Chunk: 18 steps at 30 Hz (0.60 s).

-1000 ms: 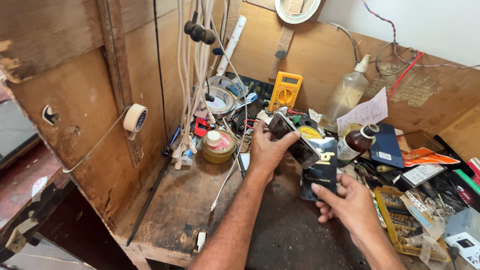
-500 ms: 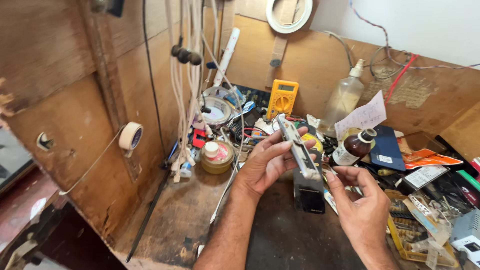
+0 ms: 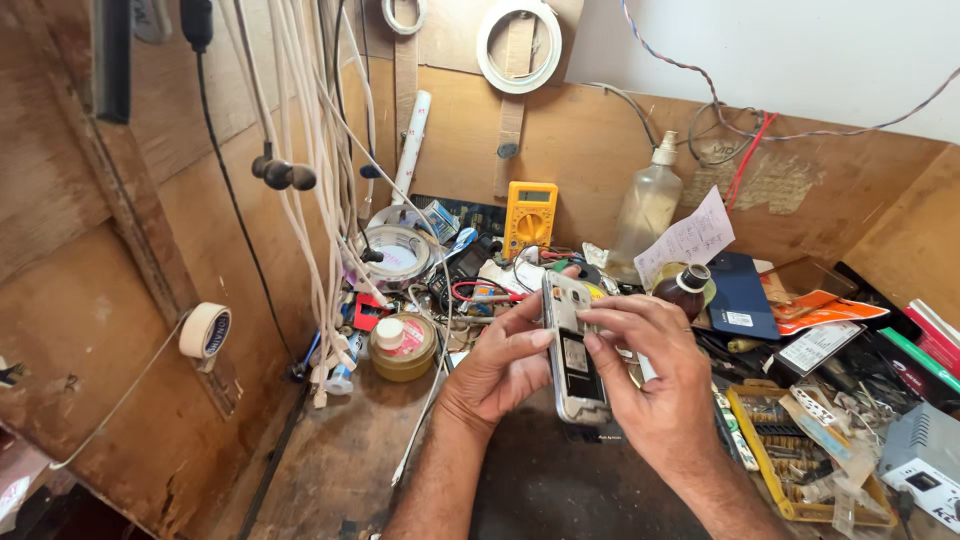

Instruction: The person holds a smartphone with a cracked screen and aligns a black screen replacement component against it while holding a small brown bottle.

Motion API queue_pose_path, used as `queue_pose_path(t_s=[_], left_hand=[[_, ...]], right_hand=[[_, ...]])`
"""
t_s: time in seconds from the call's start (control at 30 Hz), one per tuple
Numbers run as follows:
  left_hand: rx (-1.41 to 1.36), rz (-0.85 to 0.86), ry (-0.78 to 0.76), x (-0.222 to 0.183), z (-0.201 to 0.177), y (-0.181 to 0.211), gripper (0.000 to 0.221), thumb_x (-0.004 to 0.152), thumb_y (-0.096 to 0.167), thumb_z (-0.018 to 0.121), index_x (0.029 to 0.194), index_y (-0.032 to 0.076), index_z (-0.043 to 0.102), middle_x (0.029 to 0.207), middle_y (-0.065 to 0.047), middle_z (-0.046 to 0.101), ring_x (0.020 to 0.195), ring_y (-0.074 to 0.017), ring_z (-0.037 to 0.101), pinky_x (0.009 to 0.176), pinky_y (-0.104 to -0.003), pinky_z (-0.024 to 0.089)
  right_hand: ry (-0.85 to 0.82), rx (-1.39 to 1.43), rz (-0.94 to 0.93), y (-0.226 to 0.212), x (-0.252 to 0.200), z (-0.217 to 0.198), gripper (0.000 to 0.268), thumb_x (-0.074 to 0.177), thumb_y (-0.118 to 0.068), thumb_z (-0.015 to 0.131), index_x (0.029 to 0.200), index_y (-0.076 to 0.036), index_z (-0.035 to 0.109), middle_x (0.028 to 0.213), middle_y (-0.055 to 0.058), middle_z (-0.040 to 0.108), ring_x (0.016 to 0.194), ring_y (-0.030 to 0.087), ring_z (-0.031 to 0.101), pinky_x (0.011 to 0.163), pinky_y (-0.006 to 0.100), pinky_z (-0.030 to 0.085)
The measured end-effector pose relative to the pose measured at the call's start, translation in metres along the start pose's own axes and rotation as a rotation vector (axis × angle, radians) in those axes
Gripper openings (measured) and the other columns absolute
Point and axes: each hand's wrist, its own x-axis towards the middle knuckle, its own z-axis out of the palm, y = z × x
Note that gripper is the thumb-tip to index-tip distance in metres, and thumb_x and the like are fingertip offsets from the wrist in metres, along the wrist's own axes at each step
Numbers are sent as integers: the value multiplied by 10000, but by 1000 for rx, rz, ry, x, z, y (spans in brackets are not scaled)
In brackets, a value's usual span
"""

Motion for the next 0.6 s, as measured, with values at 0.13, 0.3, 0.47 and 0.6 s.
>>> queue_pose_path(t_s=[0.13, 0.3, 0.47, 0.6], left_hand=[[-35, -39, 0, -2, -1, -2, 898, 913, 113, 714, 1677, 23, 250, 1551, -167, 479, 1400, -264, 535, 1177, -447, 452], [-70, -62, -10, -1, -1, -3, 859, 932, 118, 686, 1669, 31, 253, 1535, -188, 481, 1349, -274, 570, 1116, -437, 498], [-103, -63, -6, -2, -4, -6, 811, 969, 105, 653, 1669, 13, 255, 1523, -181, 495, 1341, -262, 582, 1106, -421, 513], [-126, -69, 4, 0, -6, -7, 786, 985, 93, 639, 1670, -2, 265, 1523, -171, 504, 1358, -249, 572, 1142, -396, 496]], right_hand=[[-12, -98, -102, 2, 2, -1, 215, 910, -73, 718, 1124, -83, 730, 1145, 99, 706, 1122, 284, 646, 964, 405, 514], [-61, -114, -104, 2, 2, -6, 267, 915, -70, 698, 1181, -85, 717, 1166, 116, 686, 1080, 297, 633, 921, 418, 512], [-109, -123, -71, -2, 4, -9, 290, 916, -78, 689, 1204, -95, 709, 1160, 115, 665, 1078, 296, 636, 903, 418, 521], [-156, -146, -91, -3, 6, -11, 311, 912, -76, 676, 1221, -96, 699, 1169, 117, 655, 1098, 301, 636, 922, 432, 513]])
